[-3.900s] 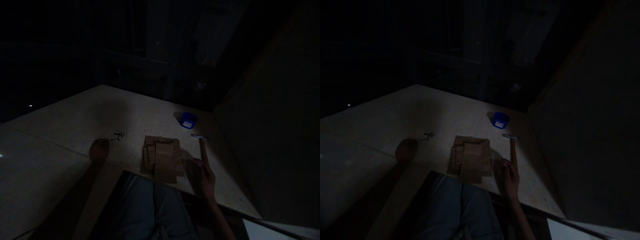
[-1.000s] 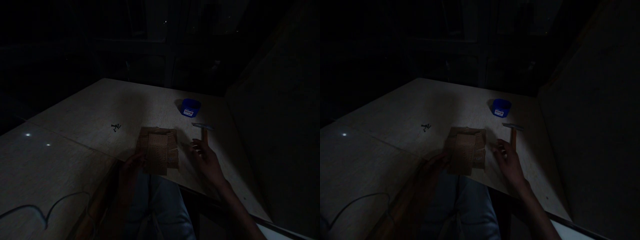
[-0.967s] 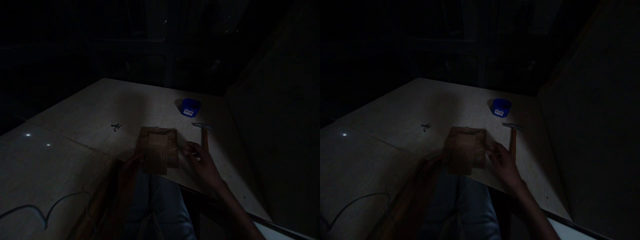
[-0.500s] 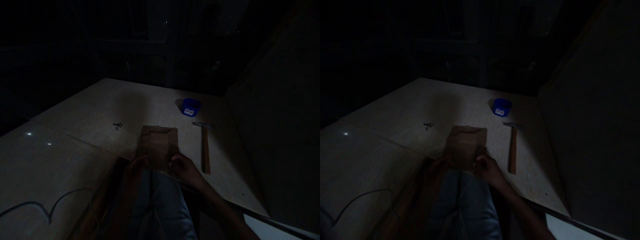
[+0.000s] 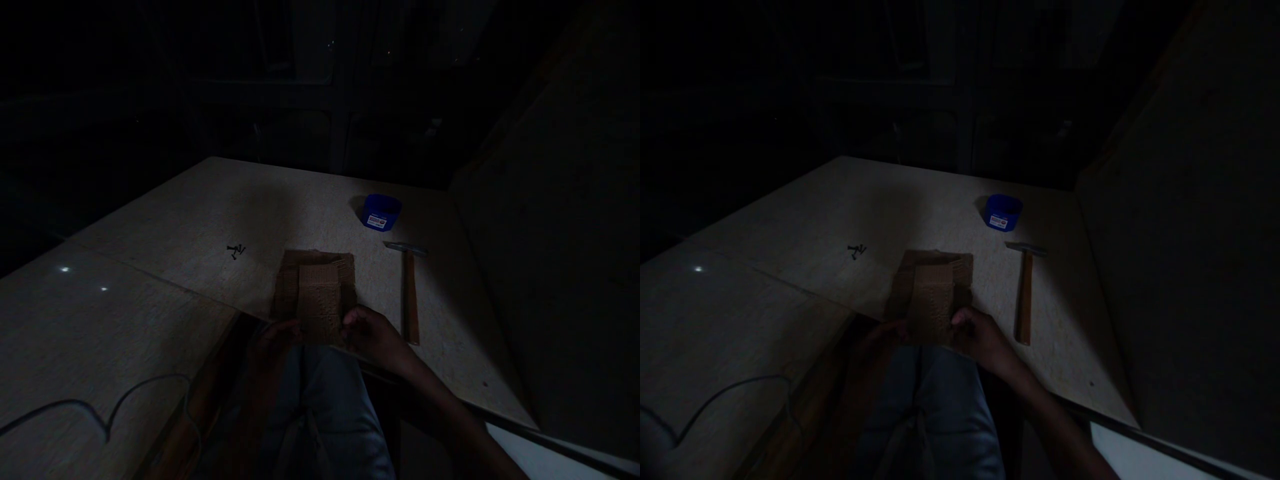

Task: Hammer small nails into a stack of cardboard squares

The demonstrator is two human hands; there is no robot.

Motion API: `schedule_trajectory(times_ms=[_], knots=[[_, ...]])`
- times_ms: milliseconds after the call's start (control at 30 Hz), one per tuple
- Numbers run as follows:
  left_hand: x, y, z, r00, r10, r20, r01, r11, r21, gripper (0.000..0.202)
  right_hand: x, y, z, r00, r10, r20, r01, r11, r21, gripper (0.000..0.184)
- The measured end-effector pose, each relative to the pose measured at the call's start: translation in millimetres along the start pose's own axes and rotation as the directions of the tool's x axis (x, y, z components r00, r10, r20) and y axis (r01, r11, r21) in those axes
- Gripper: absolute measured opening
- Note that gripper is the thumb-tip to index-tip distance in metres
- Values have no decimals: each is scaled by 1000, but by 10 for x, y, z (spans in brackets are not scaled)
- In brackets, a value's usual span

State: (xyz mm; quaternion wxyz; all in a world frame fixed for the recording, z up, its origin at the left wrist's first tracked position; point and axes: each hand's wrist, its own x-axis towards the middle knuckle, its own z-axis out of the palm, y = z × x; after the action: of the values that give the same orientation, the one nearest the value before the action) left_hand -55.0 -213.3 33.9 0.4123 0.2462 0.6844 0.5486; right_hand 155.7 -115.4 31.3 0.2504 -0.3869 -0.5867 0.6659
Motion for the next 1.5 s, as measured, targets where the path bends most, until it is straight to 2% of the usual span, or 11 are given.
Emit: schedule_trajectory(times_ms=[233, 400, 500, 633, 767, 867, 1067, 1200, 1267, 1367, 1500], knots=[[8, -78, -30, 1000, -22, 15, 22, 999, 25, 47, -16, -39, -46, 998, -55, 24, 59, 975, -215, 8], [-20, 67, -41, 997, -33, 64, 28, 997, 78, 46, -29, -151, -43, 961, -262, -86, 202, 881, -427, 12], [-39, 129, -17, 998, -35, 59, 30, 995, 93, 47, -34, -195, -35, 906, -415, -83, 302, 770, -562, 14], [-36, 142, 13, 997, -17, 69, 8, 990, 139, 46, 31, -275, -15, 824, -566, 27, 406, 556, -725, 23], [-14, 161, -11, 997, 14, 73, -26, 986, 166, 43, 242, -345, 31, 814, -558, 160, 421, 379, -824, 30], [-20, 212, -55, 997, 61, 51, -71, 972, 225, 40, 436, -327, 67, 826, -510, 239, 432, 302, -850, 31], [49, 424, -16, 960, 275, 48, -273, 887, 372, 31, 633, -146, 61, 872, -420, 251, 396, 303, -867, 30], [325, 615, 190, 902, 420, 103, -426, 822, 379, 25, 627, -61, 29, 869, -432, 239, 399, 329, -856, 29], [520, 673, 326, 856, 484, 182, -515, 767, 383, 26, 613, -39, 19, 865, -443, 234, 403, 338, -851, 29], [825, 677, 517, 800, 498, 334, -598, 710, 372, 27, 589, -9, 13, 862, -460, 212, 387, 330, -861, 27], [1158, 567, 660, 769, 391, 506, -597, 723, 349, 26, 548, 37, 27, 869, -479, 126, 321, 352, -879, 26]])
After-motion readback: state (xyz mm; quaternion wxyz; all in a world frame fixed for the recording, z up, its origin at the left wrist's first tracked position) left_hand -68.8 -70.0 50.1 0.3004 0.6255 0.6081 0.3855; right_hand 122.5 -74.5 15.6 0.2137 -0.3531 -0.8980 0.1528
